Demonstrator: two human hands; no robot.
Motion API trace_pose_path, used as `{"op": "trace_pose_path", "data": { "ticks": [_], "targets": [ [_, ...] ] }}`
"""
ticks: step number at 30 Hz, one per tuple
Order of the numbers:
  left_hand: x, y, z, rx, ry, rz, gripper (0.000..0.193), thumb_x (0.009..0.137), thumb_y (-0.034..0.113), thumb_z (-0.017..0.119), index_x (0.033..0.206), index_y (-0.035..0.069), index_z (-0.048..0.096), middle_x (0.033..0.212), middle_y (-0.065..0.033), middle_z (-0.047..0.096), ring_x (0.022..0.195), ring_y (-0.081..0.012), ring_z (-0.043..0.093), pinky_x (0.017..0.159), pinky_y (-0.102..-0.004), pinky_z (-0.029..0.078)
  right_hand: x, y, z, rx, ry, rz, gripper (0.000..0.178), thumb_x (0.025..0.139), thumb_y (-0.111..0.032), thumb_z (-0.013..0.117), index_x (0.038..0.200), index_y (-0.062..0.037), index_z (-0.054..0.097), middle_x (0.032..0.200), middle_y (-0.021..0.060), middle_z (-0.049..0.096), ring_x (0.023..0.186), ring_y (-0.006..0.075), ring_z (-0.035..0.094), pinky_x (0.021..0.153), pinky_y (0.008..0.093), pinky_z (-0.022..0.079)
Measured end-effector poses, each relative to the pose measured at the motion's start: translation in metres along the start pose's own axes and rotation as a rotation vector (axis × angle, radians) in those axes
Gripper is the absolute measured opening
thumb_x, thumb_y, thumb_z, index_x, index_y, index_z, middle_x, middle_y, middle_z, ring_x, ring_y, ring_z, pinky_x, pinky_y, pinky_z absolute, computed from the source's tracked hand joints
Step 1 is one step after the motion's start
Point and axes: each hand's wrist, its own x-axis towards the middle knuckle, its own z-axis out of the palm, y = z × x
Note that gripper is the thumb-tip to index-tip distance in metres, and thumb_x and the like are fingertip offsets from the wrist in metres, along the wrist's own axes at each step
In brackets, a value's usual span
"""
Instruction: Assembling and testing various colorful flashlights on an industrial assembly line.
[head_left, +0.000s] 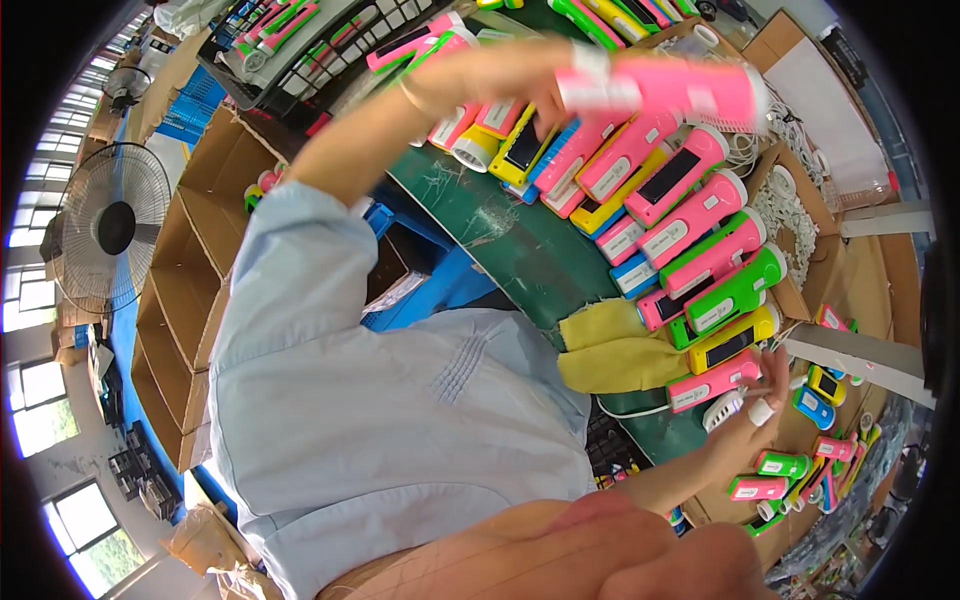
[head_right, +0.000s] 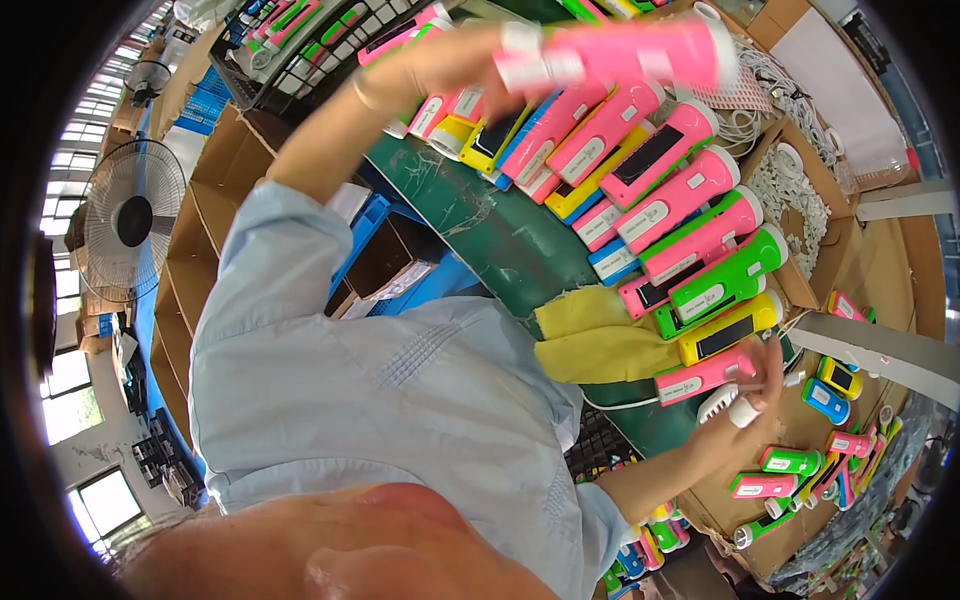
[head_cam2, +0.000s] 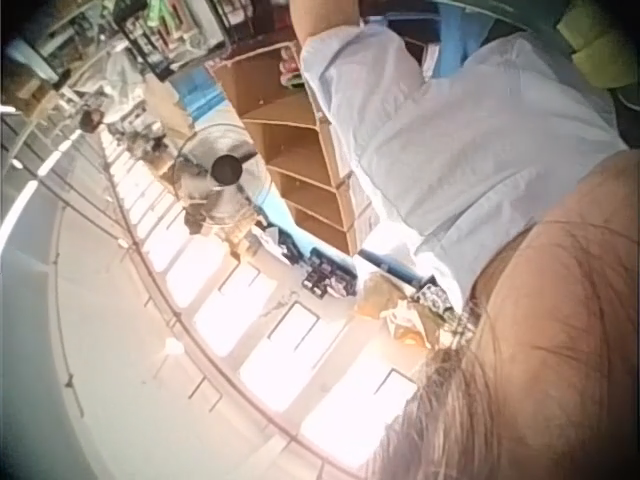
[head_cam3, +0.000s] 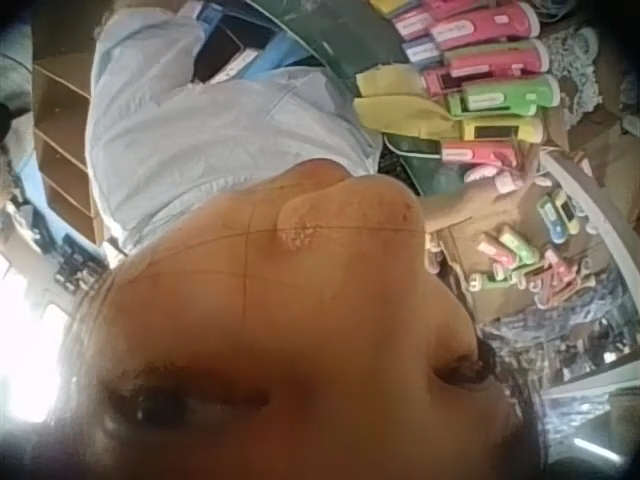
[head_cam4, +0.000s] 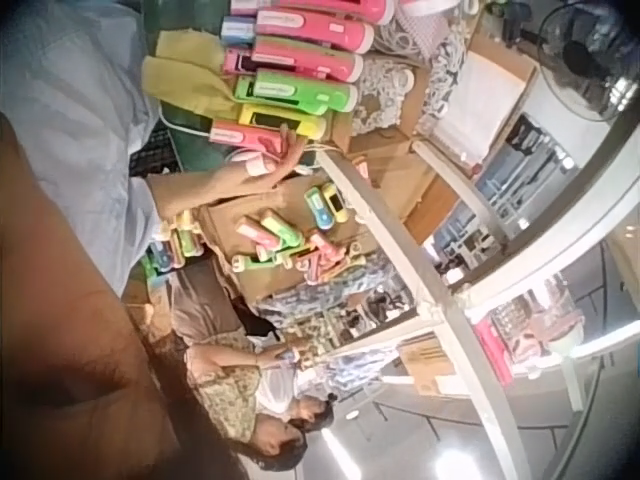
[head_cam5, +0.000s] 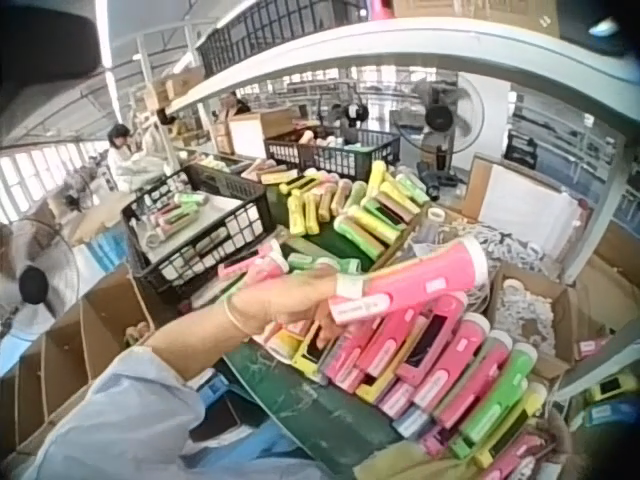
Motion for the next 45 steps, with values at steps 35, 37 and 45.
{"op": "trace_pose_path", "data": {
  "ticks": [35, 37, 45],
  "targets": [
    [0.022, -0.044, 0.223, -0.869, 0.037, -0.178, 0.031, 0.084, 0.018, 0.052, 0.11, 0.001, 0.049, 0.085, -0.0122, 0.059, 0.074, -0.0227, 0.061, 0.068, -0.0367, 0.053, -0.079, 0.024, 0.051, 0.217, -0.119, 0.472, 0.023, 0.092, -0.014, 0.047, 0.107, -0.0026, 0.06, 0.07, -0.0033, 0.047, 0.058, 0.003, 0.041, 0.05, 0.0167, 0.031],
    [0.036, -0.046, 0.218, -0.753, -0.011, 0.073, 0.032, 0.084, 0.014, 0.052, 0.112, 0.001, 0.046, 0.093, -0.0113, 0.058, 0.081, -0.0237, 0.061, 0.077, -0.0384, 0.052, -0.072, 0.015, 0.049, 0.223, -0.044, 0.444, 0.033, 0.094, -0.018, 0.042, 0.124, -0.0048, 0.048, 0.063, -0.0037, 0.041, 0.052, 0.0036, 0.035, 0.044, 0.0174, 0.025],
    [0.074, -0.008, 0.168, 0.507, 0.729, 0.408, 0.068, 0.069, 0.028, 0.075, 0.109, -0.008, 0.035, 0.101, -0.0231, 0.049, 0.096, -0.0319, 0.052, 0.083, -0.0391, 0.043, -0.042, 0.012, 0.034, 0.406, -0.039, 0.411, 0.022, 0.09, -0.013, 0.053, 0.105, 0.0011, 0.06, 0.077, 0.0001, 0.055, 0.061, 0.0039, 0.044, 0.05, 0.016, 0.032]
  ]
}}
